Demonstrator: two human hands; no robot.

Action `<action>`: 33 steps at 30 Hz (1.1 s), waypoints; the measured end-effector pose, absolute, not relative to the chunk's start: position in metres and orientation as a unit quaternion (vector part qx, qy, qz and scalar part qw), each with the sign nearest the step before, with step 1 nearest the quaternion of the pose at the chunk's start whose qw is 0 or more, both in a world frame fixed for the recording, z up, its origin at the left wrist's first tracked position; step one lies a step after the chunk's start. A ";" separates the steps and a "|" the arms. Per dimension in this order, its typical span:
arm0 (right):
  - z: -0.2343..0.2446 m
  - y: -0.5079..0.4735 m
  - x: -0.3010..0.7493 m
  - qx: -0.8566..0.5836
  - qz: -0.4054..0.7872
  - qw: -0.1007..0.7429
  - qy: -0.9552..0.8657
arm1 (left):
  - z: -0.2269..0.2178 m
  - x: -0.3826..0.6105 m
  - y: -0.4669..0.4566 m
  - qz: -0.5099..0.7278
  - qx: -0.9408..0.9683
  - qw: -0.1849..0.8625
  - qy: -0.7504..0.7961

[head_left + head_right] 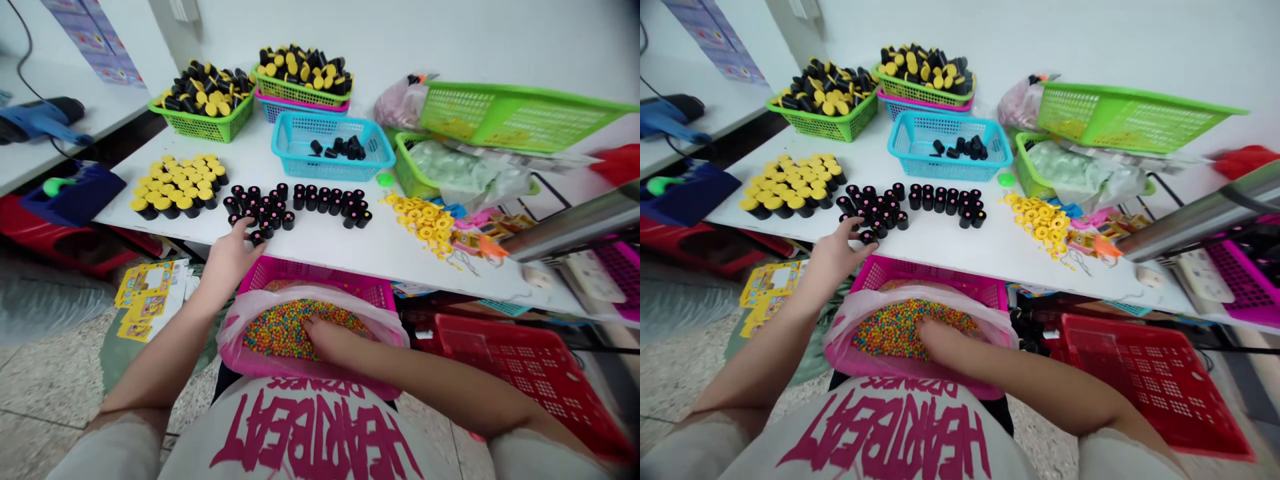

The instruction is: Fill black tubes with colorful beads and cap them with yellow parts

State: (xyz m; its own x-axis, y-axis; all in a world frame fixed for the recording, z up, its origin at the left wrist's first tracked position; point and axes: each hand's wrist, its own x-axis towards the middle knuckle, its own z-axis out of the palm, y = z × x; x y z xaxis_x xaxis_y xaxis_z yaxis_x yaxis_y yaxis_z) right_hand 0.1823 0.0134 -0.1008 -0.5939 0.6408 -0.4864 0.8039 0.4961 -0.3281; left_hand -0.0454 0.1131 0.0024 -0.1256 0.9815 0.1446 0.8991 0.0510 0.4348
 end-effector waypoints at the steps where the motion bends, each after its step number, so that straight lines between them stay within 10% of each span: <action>1: -0.102 0.014 0.176 0.423 -0.270 0.149 0.852 | -0.002 -0.043 0.120 0.217 0.655 0.096 0.717; 33: -0.081 0.038 0.191 0.344 -0.465 0.004 0.816 | 0.008 0.097 0.147 0.225 0.806 0.212 0.504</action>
